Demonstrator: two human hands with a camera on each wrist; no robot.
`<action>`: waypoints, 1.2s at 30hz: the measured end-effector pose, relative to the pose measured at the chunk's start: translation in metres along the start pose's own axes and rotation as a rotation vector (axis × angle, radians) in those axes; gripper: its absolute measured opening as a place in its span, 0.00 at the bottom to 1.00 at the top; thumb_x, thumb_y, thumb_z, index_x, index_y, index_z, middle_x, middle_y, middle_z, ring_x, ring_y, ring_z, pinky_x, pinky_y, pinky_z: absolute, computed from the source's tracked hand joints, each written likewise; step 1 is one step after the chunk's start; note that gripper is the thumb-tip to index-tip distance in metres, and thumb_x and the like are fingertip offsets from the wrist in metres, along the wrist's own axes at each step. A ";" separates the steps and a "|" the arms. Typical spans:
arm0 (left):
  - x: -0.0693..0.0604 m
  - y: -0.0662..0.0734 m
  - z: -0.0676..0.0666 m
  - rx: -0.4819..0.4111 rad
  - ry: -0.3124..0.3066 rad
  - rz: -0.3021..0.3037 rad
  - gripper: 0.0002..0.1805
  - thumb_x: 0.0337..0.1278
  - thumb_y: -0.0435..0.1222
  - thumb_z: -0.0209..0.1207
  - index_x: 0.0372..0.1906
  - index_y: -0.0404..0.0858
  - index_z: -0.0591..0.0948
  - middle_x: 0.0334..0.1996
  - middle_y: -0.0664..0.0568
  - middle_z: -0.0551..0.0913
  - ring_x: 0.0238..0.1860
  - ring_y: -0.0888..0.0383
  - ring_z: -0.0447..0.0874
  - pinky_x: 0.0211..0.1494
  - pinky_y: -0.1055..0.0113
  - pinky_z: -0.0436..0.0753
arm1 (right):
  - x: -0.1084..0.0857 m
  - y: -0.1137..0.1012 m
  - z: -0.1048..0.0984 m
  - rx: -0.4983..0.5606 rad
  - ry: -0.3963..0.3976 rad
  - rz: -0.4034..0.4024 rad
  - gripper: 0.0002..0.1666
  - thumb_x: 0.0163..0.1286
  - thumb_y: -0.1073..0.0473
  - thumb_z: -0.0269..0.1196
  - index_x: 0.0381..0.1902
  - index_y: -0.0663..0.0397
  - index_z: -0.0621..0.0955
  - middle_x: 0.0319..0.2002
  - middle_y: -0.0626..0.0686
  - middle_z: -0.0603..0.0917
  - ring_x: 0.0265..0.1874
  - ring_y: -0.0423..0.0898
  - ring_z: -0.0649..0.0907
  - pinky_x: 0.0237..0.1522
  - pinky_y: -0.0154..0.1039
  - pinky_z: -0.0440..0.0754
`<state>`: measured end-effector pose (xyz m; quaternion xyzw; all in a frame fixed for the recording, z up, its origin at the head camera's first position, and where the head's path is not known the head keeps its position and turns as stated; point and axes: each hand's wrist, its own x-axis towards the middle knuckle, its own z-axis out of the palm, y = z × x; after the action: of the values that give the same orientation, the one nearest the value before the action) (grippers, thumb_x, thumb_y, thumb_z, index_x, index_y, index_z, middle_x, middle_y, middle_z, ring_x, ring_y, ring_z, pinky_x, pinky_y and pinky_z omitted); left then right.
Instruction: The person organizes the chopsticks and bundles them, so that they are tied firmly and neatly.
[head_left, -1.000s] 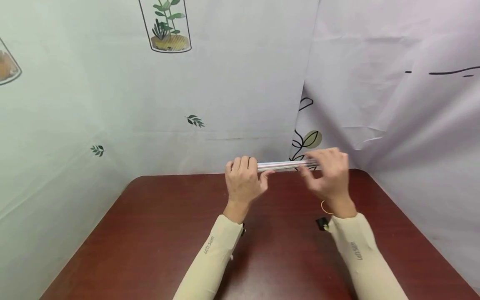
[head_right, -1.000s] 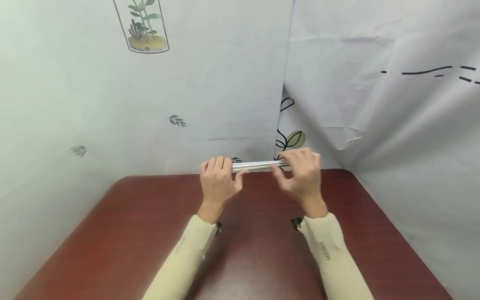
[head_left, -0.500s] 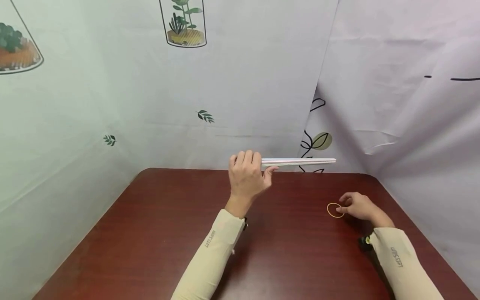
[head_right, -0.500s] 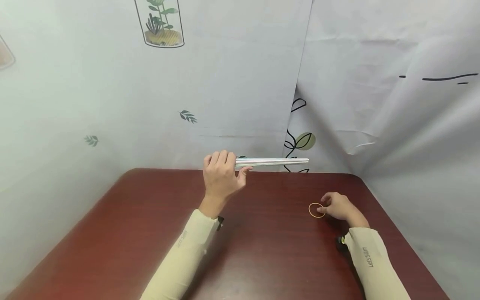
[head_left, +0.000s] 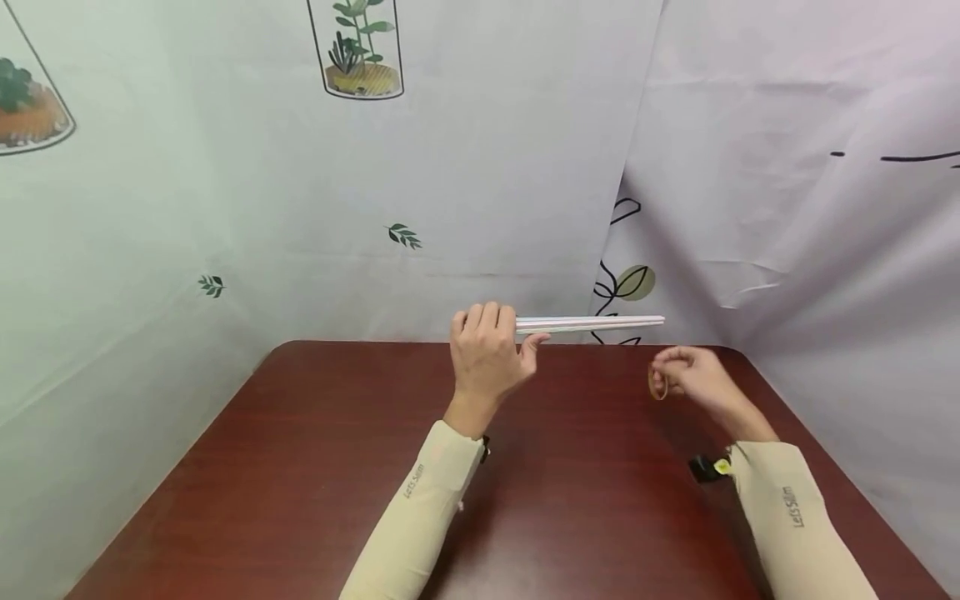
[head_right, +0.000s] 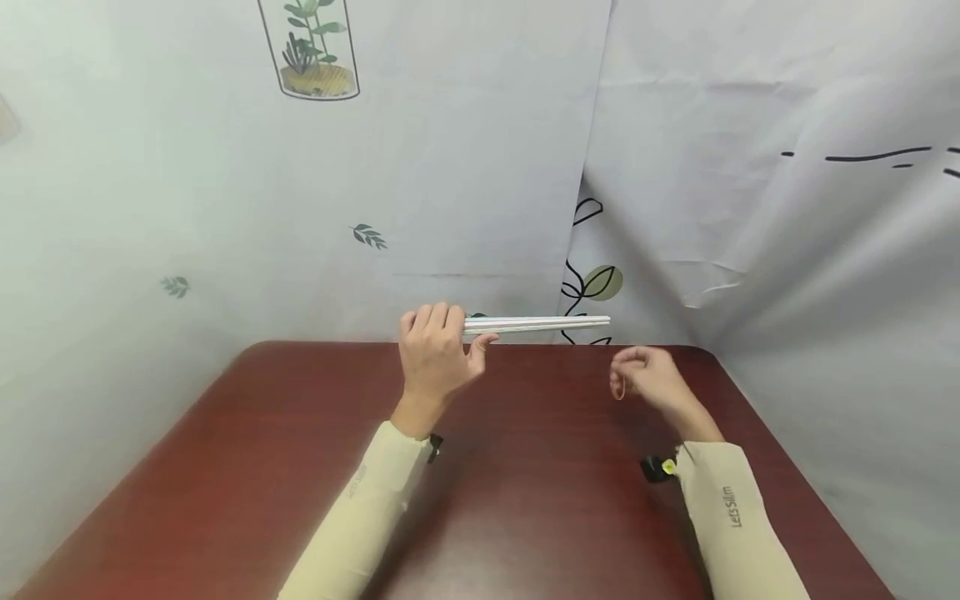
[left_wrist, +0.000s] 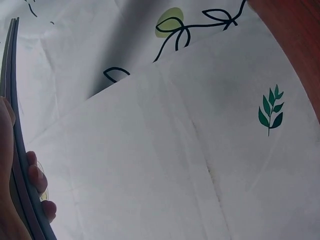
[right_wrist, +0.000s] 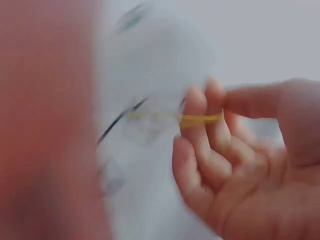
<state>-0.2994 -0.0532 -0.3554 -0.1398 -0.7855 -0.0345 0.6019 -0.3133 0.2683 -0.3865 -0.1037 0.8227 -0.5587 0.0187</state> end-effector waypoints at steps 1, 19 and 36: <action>0.000 -0.001 0.000 0.000 -0.004 -0.001 0.29 0.56 0.62 0.54 0.22 0.39 0.72 0.20 0.51 0.71 0.25 0.51 0.71 0.35 0.58 0.70 | 0.000 -0.015 0.001 0.122 0.033 0.014 0.07 0.74 0.68 0.54 0.42 0.67 0.78 0.27 0.51 0.84 0.24 0.41 0.83 0.29 0.36 0.83; -0.001 -0.006 0.000 -0.017 -0.025 -0.021 0.30 0.58 0.62 0.53 0.21 0.39 0.71 0.18 0.50 0.69 0.23 0.50 0.70 0.34 0.57 0.70 | -0.013 -0.083 0.015 0.833 0.119 -0.346 0.06 0.65 0.77 0.61 0.32 0.64 0.79 0.33 0.58 0.89 0.33 0.46 0.89 0.38 0.35 0.85; 0.001 0.004 -0.002 -0.065 -0.039 0.029 0.33 0.64 0.64 0.42 0.20 0.40 0.70 0.19 0.51 0.70 0.25 0.52 0.70 0.33 0.59 0.69 | -0.015 -0.099 0.045 0.370 0.142 -0.359 0.13 0.62 0.70 0.69 0.42 0.51 0.90 0.40 0.42 0.89 0.39 0.35 0.86 0.40 0.27 0.81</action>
<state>-0.2971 -0.0495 -0.3545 -0.1713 -0.7935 -0.0485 0.5819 -0.2770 0.1954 -0.3134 -0.2031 0.6742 -0.7000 -0.1198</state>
